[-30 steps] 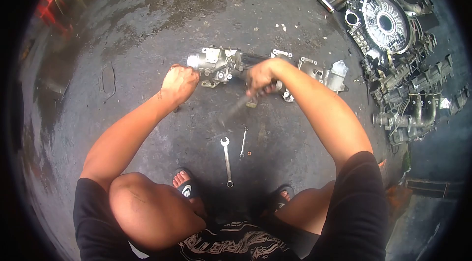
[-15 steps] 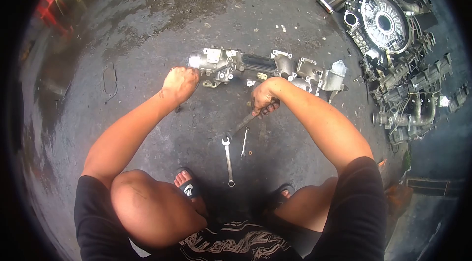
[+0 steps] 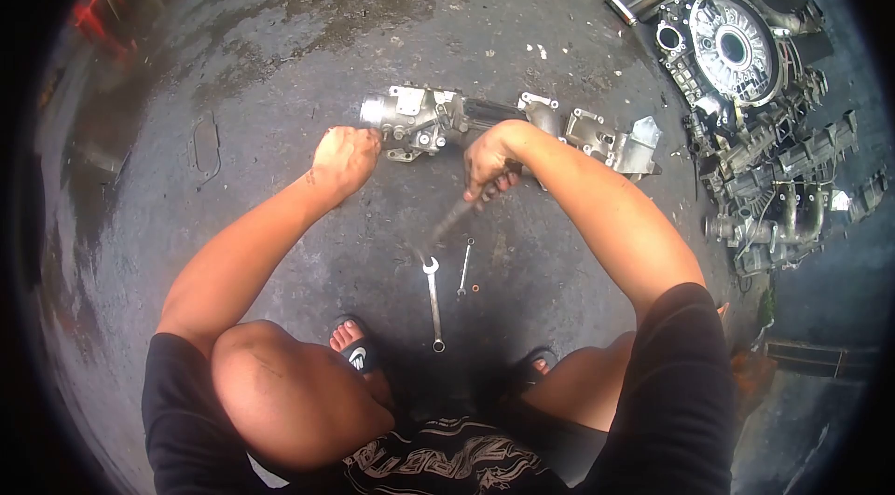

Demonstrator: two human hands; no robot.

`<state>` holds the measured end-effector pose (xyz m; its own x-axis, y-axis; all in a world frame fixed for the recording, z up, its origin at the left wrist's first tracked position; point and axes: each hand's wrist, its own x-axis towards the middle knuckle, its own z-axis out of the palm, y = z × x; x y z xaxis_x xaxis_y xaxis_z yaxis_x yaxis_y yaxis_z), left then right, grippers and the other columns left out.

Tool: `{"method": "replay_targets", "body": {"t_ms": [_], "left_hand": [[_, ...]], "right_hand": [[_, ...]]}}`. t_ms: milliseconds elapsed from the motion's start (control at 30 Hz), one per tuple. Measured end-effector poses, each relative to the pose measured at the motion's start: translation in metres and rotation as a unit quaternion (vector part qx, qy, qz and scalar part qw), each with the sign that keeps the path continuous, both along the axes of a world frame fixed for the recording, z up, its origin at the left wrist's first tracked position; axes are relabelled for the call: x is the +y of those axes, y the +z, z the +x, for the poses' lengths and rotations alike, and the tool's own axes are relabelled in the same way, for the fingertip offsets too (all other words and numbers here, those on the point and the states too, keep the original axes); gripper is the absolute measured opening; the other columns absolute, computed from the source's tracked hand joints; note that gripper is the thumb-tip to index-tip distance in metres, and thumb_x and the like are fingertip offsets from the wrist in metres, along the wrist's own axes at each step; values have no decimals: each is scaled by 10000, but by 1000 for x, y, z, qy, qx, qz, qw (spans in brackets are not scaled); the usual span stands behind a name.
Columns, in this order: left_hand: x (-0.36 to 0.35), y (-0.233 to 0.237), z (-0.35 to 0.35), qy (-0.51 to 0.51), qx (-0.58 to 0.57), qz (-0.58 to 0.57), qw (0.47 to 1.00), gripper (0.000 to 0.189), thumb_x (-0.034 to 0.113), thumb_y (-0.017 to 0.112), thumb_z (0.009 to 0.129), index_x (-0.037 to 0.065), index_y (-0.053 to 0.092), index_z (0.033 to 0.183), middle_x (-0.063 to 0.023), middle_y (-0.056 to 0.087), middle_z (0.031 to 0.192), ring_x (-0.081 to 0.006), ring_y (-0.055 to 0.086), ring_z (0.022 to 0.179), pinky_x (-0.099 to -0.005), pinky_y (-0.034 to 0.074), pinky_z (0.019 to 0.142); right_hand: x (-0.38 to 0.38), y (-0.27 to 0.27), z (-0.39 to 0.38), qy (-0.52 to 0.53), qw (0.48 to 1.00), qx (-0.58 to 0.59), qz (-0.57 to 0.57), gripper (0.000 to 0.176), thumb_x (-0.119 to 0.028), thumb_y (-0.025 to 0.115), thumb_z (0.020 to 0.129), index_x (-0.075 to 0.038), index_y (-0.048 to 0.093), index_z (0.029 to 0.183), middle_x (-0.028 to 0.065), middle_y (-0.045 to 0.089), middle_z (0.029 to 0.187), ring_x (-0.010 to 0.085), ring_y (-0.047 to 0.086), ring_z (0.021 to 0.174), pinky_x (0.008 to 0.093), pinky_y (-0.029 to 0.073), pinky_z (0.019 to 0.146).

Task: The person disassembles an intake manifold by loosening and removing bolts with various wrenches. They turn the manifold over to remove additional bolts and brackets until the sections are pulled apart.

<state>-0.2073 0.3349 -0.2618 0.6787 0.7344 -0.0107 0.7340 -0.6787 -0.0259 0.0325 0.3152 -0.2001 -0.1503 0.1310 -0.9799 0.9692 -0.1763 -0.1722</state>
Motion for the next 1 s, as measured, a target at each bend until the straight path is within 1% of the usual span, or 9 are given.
{"method": "replay_targets", "body": {"t_ms": [100,167,233,300,433,533,600,700,1000], "left_hand": [[0,-1,0,8,-15,-9,1000,210,147,459,893,67,642,827,-135,682,727,-287,687,698,-406,531,647],[-2,0,0,9,-16,-9,1000,207,143,462,887,70,644,820,-134,683,728,-288,687,700,-407,531,652],[-3,0,4,10,-22,-7,1000,204,139,465,882,73,646,813,-133,683,729,-289,688,702,-408,530,657],[0,3,2,8,-13,-4,1000,207,134,456,885,75,647,833,-124,680,717,-288,684,692,-409,529,649],[1,2,2,20,-9,-26,999,196,128,465,874,83,651,834,-112,680,709,-273,684,679,-401,523,676],[2,2,2,-19,33,23,999,181,126,476,864,91,652,836,-101,682,707,-251,685,671,-389,509,721],[0,5,3,-20,45,58,997,166,121,486,856,99,649,833,-88,684,710,-229,688,679,-374,494,759],[-4,10,6,2,53,11,999,165,118,485,859,96,647,843,-83,686,718,-229,691,691,-372,498,751],[5,15,-9,32,41,10,999,205,166,499,879,81,674,814,-113,695,765,-266,695,730,-400,509,781]], "right_hand": [[-7,-12,-1,90,992,-33,-79,253,-337,623,918,-104,721,934,-21,559,683,83,448,499,265,363,431],[10,-10,21,85,996,-36,14,281,-362,626,912,-104,723,970,-16,583,660,77,492,503,238,403,435],[20,14,41,-54,968,39,243,292,-353,608,926,-77,705,936,-22,554,612,67,466,459,229,399,425],[13,11,39,-128,961,71,234,310,-365,596,936,-72,700,930,-30,539,608,60,463,461,228,393,421],[-8,-10,24,2,998,49,-26,316,-406,609,923,-119,722,991,-33,549,632,51,469,487,221,399,433],[-8,-12,11,83,993,-20,-78,316,-405,620,916,-118,725,994,-29,556,631,59,483,488,237,406,432],[12,-5,25,102,993,-49,25,318,-406,620,915,-117,725,999,-22,561,629,71,482,477,250,403,430],[17,19,46,-138,948,45,283,312,-386,617,922,-88,708,948,-22,520,598,75,452,456,259,379,407],[-31,-9,29,-9,999,-4,31,239,-331,619,920,-107,702,927,-17,551,655,89,508,542,263,418,481]]}}
